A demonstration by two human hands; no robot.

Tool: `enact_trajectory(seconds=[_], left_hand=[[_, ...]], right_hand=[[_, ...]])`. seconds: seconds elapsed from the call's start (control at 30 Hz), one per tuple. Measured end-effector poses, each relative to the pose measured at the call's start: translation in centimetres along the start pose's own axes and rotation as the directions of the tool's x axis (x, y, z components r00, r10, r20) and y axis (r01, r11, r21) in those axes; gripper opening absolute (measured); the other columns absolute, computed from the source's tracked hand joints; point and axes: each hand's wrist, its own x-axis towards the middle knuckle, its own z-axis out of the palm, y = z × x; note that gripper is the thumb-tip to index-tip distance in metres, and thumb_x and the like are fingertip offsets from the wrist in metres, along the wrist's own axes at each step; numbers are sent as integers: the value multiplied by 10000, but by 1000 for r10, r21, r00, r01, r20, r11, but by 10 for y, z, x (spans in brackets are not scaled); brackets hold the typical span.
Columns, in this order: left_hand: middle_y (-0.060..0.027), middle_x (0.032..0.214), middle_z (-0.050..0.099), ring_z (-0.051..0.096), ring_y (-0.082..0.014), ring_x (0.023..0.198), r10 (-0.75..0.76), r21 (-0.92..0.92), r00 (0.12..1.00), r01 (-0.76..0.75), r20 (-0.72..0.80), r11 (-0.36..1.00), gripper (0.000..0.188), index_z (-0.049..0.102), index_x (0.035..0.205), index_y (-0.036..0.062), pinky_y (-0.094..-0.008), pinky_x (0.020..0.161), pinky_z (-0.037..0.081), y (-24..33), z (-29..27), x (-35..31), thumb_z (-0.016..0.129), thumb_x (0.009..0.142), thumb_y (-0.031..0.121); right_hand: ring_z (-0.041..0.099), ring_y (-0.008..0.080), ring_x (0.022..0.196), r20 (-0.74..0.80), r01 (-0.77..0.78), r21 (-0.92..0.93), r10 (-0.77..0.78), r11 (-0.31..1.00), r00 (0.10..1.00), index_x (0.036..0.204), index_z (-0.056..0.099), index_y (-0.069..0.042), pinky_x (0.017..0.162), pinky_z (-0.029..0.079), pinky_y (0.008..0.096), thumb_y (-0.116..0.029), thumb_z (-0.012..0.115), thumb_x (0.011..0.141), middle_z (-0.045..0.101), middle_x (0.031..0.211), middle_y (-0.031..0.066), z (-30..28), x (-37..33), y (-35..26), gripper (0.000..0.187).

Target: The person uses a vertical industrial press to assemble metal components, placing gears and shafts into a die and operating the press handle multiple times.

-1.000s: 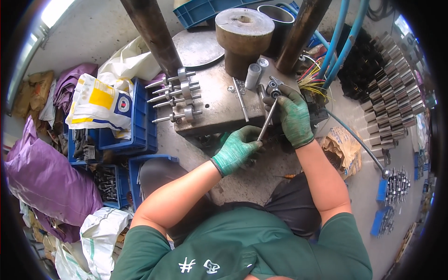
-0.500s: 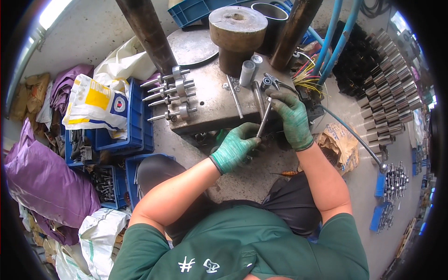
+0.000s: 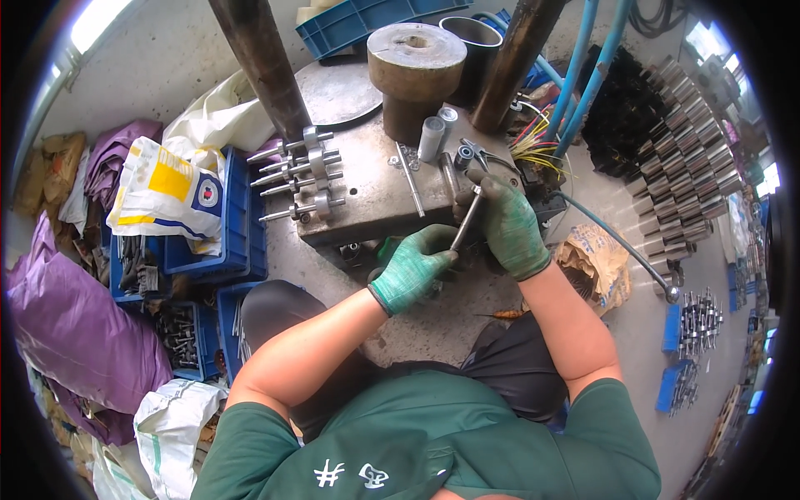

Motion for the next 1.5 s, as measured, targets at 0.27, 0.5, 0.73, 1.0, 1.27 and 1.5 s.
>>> enact_trajectory(seconds=[0.27,0.5,0.73,1.0,1.27,1.5], left_hand=[[-73,1231,688,656,-132,1077,-1,41,999,3,-40,999,405,605,1403,-14,-302,981,560,-4,1,-7,662,1005,36],[-91,1184,710,700,-167,1030,226,159,970,-210,-91,965,384,608,1392,0,-310,910,598,-22,-2,2,666,1012,12],[-79,1211,701,683,-156,1037,63,35,988,-58,-139,998,342,616,1384,28,-323,884,595,-11,0,3,645,1062,140],[-153,1265,726,683,-235,1156,27,507,988,-102,154,856,381,635,1390,30,-379,1008,556,-26,9,7,668,1057,213],[-178,1200,758,735,-269,1093,-69,657,954,-147,291,739,350,668,1310,-22,-365,954,585,-61,-9,12,705,1006,146],[-176,1195,734,724,-286,1068,-139,761,921,-209,365,614,348,669,1305,-11,-376,952,573,-74,-8,-1,719,977,95]], right_hand=[[731,218,945,-34,56,-256,-67,965,997,1373,619,46,874,602,353,-333,631,1075,757,1031,139,-1,-6,5,482],[716,186,975,0,-34,-70,34,997,999,1379,597,-16,880,589,329,-318,577,1125,749,1091,123,6,-17,12,394],[727,178,1004,6,142,-236,-145,961,989,1280,655,-14,921,589,332,-243,613,1114,751,1102,111,-16,-2,-5,286],[714,183,1060,-81,298,-787,-570,540,817,1385,658,-19,975,570,318,-279,673,1087,759,1134,134,-108,60,-27,396],[684,223,844,33,298,-811,-468,503,883,1153,674,13,793,548,398,-271,659,1050,716,932,124,-81,12,-72,302],[691,315,1229,-143,-99,-977,-236,188,961,1438,630,-36,1076,517,409,-473,622,1048,731,1299,198,-192,-185,-85,585]])
